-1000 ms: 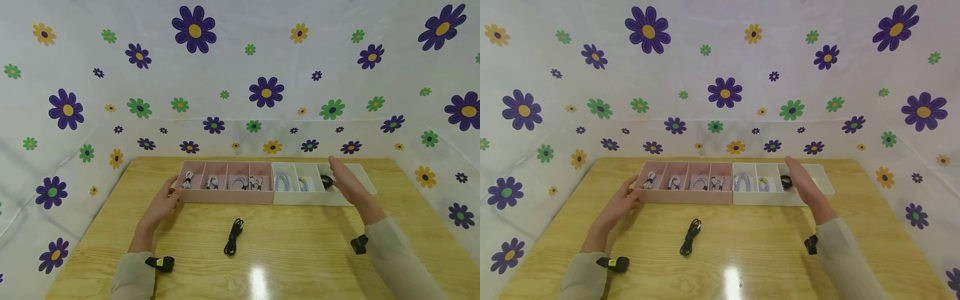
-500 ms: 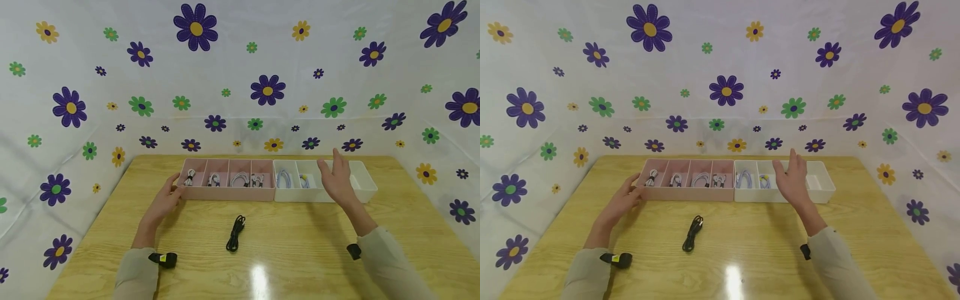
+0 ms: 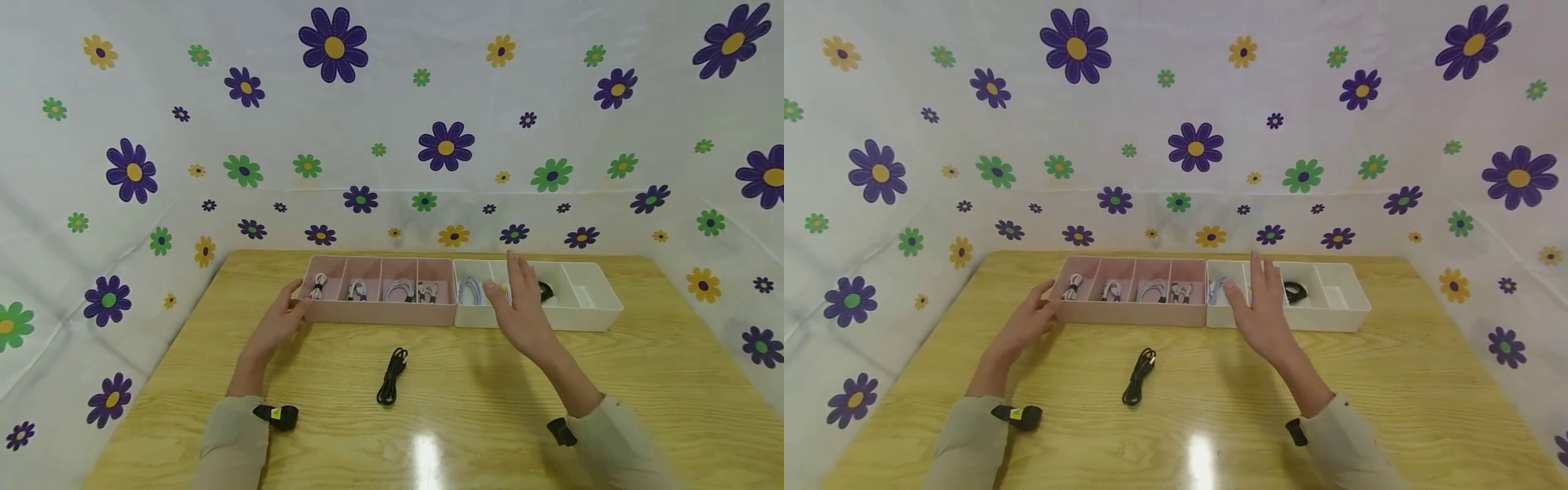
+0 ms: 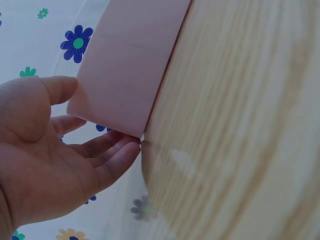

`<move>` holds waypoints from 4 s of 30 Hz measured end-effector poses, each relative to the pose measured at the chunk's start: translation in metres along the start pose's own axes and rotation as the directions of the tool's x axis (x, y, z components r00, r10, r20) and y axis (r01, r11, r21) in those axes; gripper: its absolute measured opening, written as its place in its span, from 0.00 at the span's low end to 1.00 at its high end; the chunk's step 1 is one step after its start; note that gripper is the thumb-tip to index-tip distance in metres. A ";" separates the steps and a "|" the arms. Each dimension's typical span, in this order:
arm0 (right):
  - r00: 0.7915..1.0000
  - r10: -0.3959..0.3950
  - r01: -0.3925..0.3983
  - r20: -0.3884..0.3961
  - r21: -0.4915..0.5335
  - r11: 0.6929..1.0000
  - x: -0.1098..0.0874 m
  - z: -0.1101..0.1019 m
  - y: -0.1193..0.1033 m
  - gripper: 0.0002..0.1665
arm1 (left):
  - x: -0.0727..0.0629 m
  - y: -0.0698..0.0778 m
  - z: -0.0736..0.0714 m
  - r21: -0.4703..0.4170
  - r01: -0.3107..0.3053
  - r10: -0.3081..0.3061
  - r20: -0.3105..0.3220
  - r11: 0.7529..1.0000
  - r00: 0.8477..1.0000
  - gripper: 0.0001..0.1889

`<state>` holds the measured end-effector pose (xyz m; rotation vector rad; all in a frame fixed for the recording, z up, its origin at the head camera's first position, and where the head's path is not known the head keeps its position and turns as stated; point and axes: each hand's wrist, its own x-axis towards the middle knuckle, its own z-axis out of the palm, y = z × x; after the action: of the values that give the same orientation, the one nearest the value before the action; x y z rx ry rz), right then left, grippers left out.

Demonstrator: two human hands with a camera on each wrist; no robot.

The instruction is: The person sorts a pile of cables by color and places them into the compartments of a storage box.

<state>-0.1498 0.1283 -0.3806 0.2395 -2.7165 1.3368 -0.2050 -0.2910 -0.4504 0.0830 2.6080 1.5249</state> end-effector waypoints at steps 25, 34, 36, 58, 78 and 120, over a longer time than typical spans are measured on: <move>0.922 -0.127 0.104 0.365 0.081 0.991 -0.033 0.078 -0.033 0.44 | 0.001 0.001 0.001 0.004 0.027 -0.027 -0.005 1.000 1.000 0.34; 0.885 -0.106 0.099 0.454 0.040 0.994 -0.030 0.091 -0.040 0.42 | 0.001 0.001 0.003 -0.004 0.008 -0.008 -0.007 1.000 1.000 0.34; 0.869 -0.097 0.097 0.486 0.025 0.995 -0.030 0.091 -0.041 0.41 | 0.001 0.000 0.004 -0.010 0.007 -0.007 -0.007 1.000 1.000 0.33; 0.740 -0.053 0.184 0.671 -0.126 0.975 -0.022 0.099 -0.036 0.37 | -0.003 0.005 0.003 -0.030 0.020 -0.020 -0.007 0.999 1.000 0.35; 0.810 -0.119 0.210 0.575 -0.094 0.973 -0.013 0.114 -0.034 0.18 | 0.000 0.003 0.003 -0.011 0.023 -0.023 -0.009 1.000 1.000 0.34; 0.768 -0.002 -0.310 0.640 0.376 0.873 0.012 0.099 0.008 0.25 | 0.001 0.000 -0.001 0.000 -0.007 0.007 -0.008 1.000 1.000 0.35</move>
<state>-0.1655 0.0532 -0.4453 0.6044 -2.8870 2.3269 -0.2056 -0.2918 -0.4505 0.0861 2.6159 1.5307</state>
